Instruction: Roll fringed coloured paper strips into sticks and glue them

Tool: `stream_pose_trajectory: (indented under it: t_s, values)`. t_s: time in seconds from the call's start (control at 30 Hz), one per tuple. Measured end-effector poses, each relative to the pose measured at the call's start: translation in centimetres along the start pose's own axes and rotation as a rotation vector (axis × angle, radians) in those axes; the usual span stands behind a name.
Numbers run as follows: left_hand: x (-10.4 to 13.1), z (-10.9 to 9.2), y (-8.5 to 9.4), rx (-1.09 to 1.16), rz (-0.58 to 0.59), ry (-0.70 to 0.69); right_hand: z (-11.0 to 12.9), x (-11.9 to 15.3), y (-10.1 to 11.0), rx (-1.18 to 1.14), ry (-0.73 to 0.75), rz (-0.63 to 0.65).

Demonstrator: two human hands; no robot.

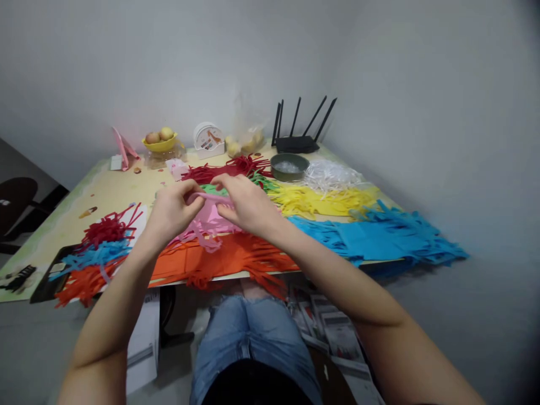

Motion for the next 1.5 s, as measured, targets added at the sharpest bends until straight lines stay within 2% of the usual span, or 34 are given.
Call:
stream_pose_trajectory:
  t_s: [0.1, 0.17, 0.27, 0.33, 0.43, 0.5, 0.6, 0.7, 0.83, 0.9, 0.97, 1.03, 1.07, 1.17, 1.23, 1.37, 1.5]
  values:
    - [0.3, 0.8, -0.1, 0.106, -0.028, 0.017, -0.5, -0.5, 0.3, 0.058, -0.001, 0.036]
    - [0.4, 1.4, -0.4, 0.184, -0.046, 0.01, -0.9, -0.9, 1.1, -0.003, -0.009, 0.059]
    - [0.4, 1.9, -1.7, 0.362, 0.021, -0.042, -1.4, -1.6, 3.1, -0.15, -0.007, 0.081]
    - [0.3, 2.4, -2.6, 0.467, 0.056, -0.02, -1.8, -2.0, 4.2, -0.222, -0.012, 0.098]
    - [0.3, 3.6, -2.9, 0.57, -0.04, 0.091, -2.8, -2.5, 4.7, -0.271, -0.029, 0.145]
    - [0.1, 3.8, -2.5, 0.566, -0.115, 0.112, -3.3, -2.5, 4.5, -0.252, -0.021, 0.166]
    - [-0.4, 3.0, -2.0, 0.51, -0.114, 0.059, -3.0, -2.0, 3.8, -0.19, 0.063, 0.136]
    - [-1.0, 2.3, -1.8, 0.468, -0.067, 0.013, -2.3, -1.7, 3.4, -0.058, 0.136, 0.017]
    - [-1.3, 2.7, -1.7, 0.326, 0.013, -0.025, -2.0, -2.0, 3.0, 0.195, 0.114, -0.041]
    - [-1.1, 3.5, -2.0, 0.155, 0.091, -0.011, -2.2, -2.5, 3.3, 0.272, 0.089, -0.051]
    - [-0.8, 4.5, -2.3, -0.11, 0.166, 0.047, -2.2, -3.0, 3.8, 0.316, 0.079, -0.06]
    - [-0.8, 4.7, -2.5, -0.325, 0.178, 0.051, -2.2, -3.4, 4.2, 0.341, 0.07, -0.05]
    - [-1.1, 4.2, -2.6, -0.345, 0.156, 0.004, -2.1, -3.6, 4.3, 0.351, 0.065, -0.029]
    - [-2.6, 1.5, -3.5, -0.085, 0.061, -0.251, -1.7, -4.0, 4.5, 0.381, 0.069, 0.097]
    - [-3.7, 0.5, -4.2, 0.117, 0.064, -0.307, -1.6, -3.9, 4.8, 0.382, 0.084, 0.188]
    - [-4.4, 1.4, -5.5, 0.41, 0.169, -0.118, -2.5, -3.6, 5.9, 0.284, 0.049, 0.238]
    - [-3.5, 2.6, -4.7, 0.584, 0.119, 0.022, -3.7, -2.9, 5.5, 0.056, 0.051, 0.22]
Point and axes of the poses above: each hand's wrist, its own x-axis away from the middle knuckle, its own y-axis out of the back of the hand, z = x × y, the point moved 7 cm from there along -x, towards the middle knuckle, and after that the axes turned 14 degrees about -y, right-handed, at the moved point
